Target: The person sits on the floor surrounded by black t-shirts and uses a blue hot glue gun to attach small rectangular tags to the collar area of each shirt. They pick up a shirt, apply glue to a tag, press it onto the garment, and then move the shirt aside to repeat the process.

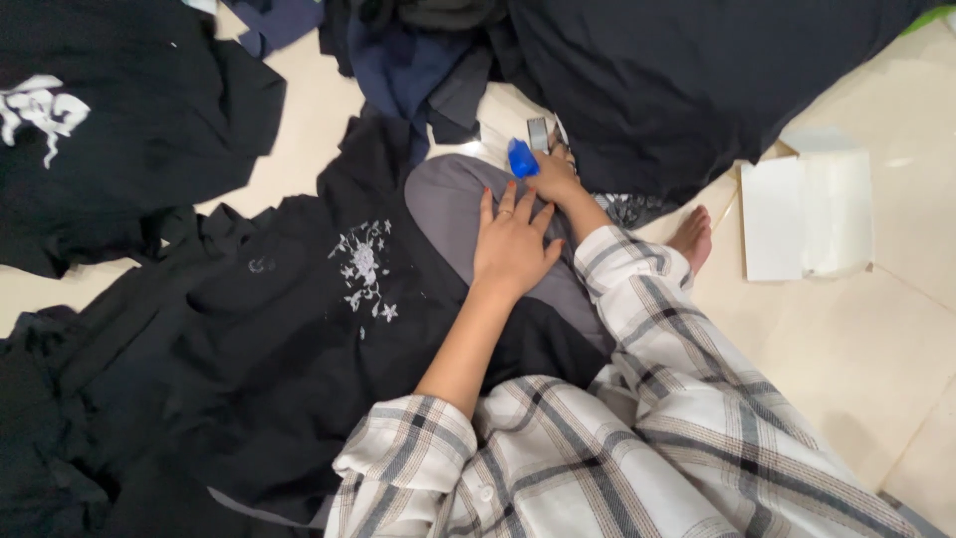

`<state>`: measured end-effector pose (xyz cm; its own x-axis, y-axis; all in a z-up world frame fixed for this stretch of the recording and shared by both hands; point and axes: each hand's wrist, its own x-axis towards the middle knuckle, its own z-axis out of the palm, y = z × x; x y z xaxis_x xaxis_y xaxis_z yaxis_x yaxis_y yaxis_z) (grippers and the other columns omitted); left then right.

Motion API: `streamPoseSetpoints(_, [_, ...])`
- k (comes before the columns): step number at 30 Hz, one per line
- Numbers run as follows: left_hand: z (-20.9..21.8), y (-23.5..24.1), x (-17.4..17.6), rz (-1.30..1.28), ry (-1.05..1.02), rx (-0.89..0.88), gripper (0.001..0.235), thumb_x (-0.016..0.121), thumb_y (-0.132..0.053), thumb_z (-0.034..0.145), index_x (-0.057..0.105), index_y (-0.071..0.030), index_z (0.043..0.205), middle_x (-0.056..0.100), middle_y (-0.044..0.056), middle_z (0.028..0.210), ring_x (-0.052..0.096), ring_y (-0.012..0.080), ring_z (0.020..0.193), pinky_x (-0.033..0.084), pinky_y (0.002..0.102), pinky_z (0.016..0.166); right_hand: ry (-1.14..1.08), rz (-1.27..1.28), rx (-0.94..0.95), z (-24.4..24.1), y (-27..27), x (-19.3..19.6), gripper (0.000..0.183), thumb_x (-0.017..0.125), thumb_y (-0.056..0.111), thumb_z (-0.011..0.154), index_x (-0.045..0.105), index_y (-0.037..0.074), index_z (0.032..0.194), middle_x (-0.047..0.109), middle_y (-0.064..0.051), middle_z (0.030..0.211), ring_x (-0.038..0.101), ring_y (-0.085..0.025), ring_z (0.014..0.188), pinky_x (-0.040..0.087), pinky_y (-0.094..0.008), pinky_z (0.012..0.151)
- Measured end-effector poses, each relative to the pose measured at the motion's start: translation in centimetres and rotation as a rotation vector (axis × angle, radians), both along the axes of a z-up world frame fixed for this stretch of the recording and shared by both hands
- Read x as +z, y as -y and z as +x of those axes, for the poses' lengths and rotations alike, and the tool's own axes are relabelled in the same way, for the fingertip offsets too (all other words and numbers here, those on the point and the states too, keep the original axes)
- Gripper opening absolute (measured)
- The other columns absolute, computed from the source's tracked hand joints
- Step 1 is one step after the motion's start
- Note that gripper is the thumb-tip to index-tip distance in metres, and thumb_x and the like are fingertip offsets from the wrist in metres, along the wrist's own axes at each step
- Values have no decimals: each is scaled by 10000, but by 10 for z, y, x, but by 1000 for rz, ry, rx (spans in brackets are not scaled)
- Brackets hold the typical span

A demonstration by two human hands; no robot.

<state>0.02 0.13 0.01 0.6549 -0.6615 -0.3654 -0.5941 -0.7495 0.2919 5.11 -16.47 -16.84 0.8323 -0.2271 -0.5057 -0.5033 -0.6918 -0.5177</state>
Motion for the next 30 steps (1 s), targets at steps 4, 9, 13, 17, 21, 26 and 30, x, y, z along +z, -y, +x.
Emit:
streamPoseSetpoints(4, [3,-1,1,2,15,-16,592,507,-505,977,546,-203,1485,421,116,1608,225,329,1552,-1,591,1250,14,29,-48,14,11,-58,679,708,398,802,598,159,1429,280,-178,1581,363,-576,1333,395,-576,1084])
streamPoseSetpoints(9, [-1,-5,-8,-71,55,-2,575,523,-492,967,579,-193,1455,473,131,1569,285,337,1530,15,602,1248,42,55,-111,19,27,-85,628,689,374,798,643,126,1373,465,-190,1473,480,-524,1271,441,-536,1048])
streamPoseSetpoints(13, [-9,-13,-25,-346,167,81,432,639,-389,940,696,-164,1304,637,112,1377,477,307,1408,139,571,1238,32,37,-95,11,17,-35,656,681,359,776,637,139,1393,437,-154,1511,480,-518,1289,453,-551,1046])
streamPoseSetpoints(17, [-18,-58,2,-848,91,380,234,635,-206,978,743,-179,1184,692,61,1229,660,293,1176,418,491,1105,220,141,-37,-5,16,15,615,740,258,756,669,50,1331,510,-168,1469,545,-486,1271,487,-535,1028])
streamPoseSetpoints(21, [-6,-130,17,-1124,-20,632,198,646,-99,961,763,-192,1092,721,48,1148,694,305,1103,536,421,970,560,411,-113,7,-21,89,608,683,-29,744,522,-110,1324,461,-260,1380,468,-425,1286,427,-500,1043])
streamPoseSetpoints(26, [25,-214,30,-1055,-10,812,255,651,-159,977,739,-228,1206,699,43,1204,707,280,1083,556,430,944,560,739,7,30,-128,200,592,628,-45,865,428,-31,1422,474,-228,1432,406,-315,1346,358,-483,1140])
streamPoseSetpoints(30, [56,-262,21,-1060,-73,943,468,624,-197,1015,520,-64,1451,581,293,1352,617,504,1189,521,596,981,165,1100,-138,55,-216,216,524,805,-12,770,656,73,1265,703,-110,1165,691,-282,1013,569,-471,881])
